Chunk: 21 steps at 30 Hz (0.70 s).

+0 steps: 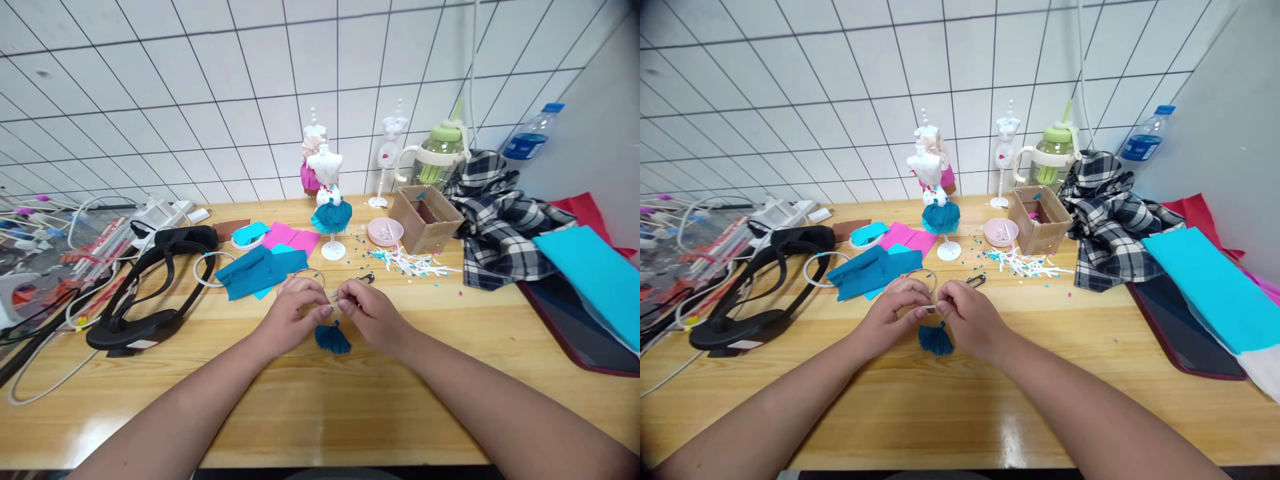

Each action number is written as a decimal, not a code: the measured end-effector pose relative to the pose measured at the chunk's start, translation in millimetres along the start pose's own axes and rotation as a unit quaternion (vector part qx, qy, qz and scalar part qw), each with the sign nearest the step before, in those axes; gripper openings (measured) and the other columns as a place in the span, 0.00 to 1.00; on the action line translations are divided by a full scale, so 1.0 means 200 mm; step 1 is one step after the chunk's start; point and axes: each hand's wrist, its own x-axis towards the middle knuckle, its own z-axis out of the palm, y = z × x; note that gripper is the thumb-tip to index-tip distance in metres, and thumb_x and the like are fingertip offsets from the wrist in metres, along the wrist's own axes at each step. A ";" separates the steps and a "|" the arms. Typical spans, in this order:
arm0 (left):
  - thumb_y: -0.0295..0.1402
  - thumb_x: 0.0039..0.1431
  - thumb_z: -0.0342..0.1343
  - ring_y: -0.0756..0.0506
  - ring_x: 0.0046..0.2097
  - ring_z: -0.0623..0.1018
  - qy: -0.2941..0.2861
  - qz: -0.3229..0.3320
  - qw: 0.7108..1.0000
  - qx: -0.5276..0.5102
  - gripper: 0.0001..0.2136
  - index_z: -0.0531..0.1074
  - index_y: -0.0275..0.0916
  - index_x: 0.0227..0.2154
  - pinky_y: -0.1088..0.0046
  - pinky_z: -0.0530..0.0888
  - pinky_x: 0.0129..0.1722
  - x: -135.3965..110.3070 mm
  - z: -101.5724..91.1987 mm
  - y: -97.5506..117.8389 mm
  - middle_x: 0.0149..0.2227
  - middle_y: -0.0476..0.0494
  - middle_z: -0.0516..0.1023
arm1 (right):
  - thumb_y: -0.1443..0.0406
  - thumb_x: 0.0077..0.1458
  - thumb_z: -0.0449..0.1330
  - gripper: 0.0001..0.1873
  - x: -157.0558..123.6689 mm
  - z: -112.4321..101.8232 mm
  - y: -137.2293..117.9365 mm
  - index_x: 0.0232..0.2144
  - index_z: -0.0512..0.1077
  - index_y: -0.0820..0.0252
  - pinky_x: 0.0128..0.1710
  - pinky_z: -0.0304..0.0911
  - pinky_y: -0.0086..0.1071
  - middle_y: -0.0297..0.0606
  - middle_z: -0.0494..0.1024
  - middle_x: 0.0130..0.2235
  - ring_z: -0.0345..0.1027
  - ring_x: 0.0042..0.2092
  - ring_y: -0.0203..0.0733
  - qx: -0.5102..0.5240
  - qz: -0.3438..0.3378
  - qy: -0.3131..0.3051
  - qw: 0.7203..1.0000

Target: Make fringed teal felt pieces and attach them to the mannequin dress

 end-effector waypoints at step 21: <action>0.40 0.59 0.56 0.40 0.58 0.71 -0.026 -0.146 0.927 -0.344 0.12 0.80 0.44 0.42 0.59 0.66 0.59 -0.03 0.04 0.00 0.52 0.41 0.76 | 0.64 0.58 0.58 0.06 -0.03 -0.02 -0.01 0.36 0.75 0.56 0.38 0.61 0.35 0.38 0.79 0.36 0.68 0.38 0.42 -0.232 -0.154 0.128 0.952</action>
